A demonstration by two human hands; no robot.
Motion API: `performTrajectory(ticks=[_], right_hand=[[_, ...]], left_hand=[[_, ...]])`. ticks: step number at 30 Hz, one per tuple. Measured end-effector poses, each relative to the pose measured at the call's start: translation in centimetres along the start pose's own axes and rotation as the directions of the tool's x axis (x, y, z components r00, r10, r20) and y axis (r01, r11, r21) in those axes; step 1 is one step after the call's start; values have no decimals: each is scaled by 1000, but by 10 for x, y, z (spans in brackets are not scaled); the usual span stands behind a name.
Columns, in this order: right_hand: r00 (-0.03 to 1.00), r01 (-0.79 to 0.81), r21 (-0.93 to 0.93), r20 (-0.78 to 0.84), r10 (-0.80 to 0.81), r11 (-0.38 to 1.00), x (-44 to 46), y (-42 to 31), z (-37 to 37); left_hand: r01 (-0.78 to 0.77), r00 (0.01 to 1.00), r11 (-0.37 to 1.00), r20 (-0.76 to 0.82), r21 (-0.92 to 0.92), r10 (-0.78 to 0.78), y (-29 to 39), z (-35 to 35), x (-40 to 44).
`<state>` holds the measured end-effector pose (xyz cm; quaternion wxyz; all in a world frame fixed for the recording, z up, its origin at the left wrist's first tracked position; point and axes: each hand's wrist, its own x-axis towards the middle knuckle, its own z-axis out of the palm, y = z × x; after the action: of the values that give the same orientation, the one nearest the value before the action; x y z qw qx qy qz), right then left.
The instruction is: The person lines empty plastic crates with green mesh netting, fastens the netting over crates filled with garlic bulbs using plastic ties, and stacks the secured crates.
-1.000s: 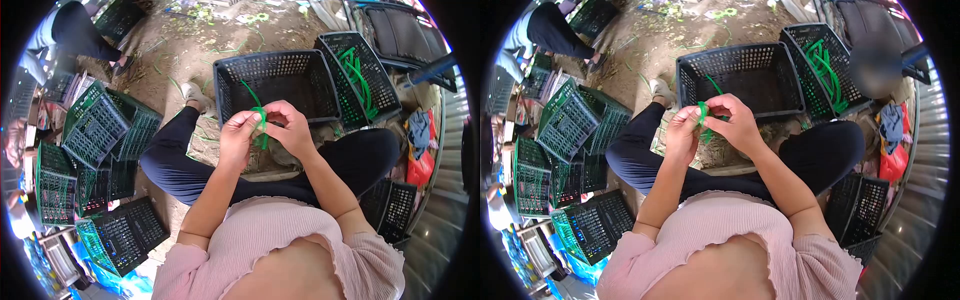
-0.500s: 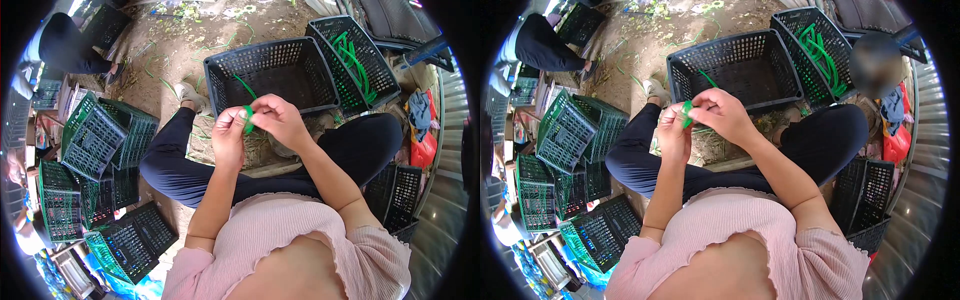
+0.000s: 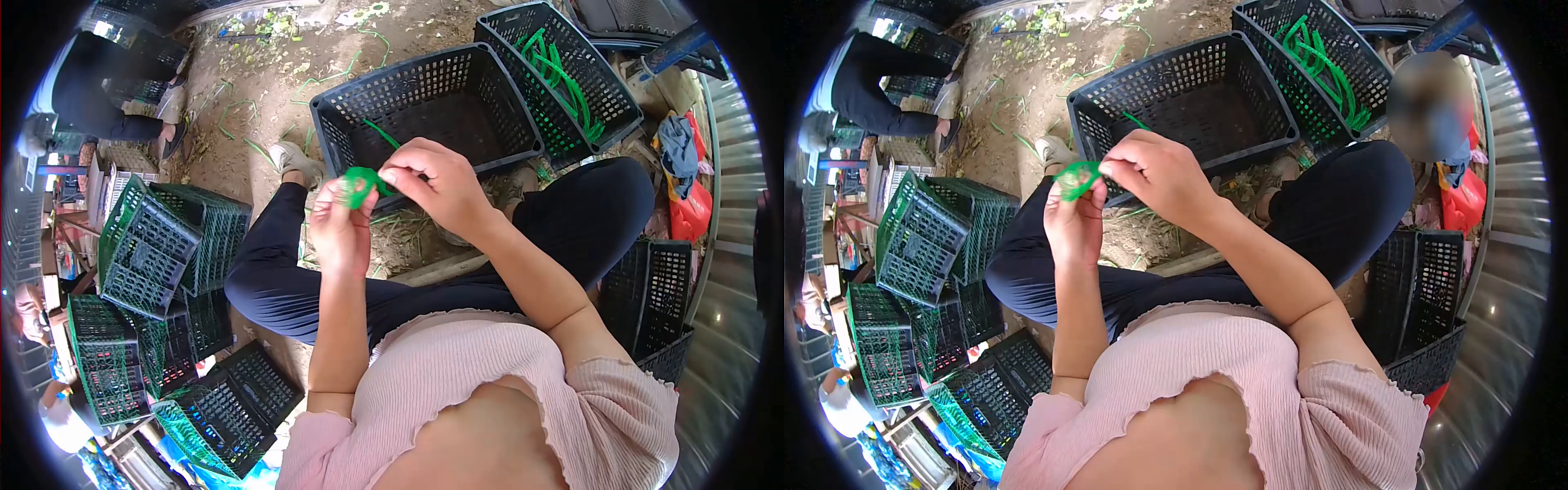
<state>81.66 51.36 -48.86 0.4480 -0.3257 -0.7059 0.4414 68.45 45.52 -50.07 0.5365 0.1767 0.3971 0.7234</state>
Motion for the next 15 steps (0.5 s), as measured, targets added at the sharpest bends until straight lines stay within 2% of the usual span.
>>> performTrajectory(ticks=[2, 5, 6, 11, 14, 15], right_hand=[[997, 59, -62, 45, -56, 996, 2, -6, 3], [981, 184, -215, 106, -165, 959, 4, -4, 0], [984, 160, -202, 107, -140, 966, 4, -3, -1], [993, 61, -100, 106, -50, 993, 2, 1, 3], [990, -116, 200, 103, 97, 973, -1, 5, 7], [989, -122, 185, 111, 102, 975, 0, 3, 8]], left_hand=[[-87, 995, 989, 52, 120, 81, -8, 0, -2], [-90, 994, 983, 68, 159, 80, -8, -3, -5], [-112, 992, 973, 71, 203, 100, -9, -3, -5], [53, 998, 997, -38, -50, -55, -2, 7, -6], [98, 991, 987, -81, -126, -109, 3, 10, -6], [64, 995, 993, -74, -100, -71, 0, 6, -4]])
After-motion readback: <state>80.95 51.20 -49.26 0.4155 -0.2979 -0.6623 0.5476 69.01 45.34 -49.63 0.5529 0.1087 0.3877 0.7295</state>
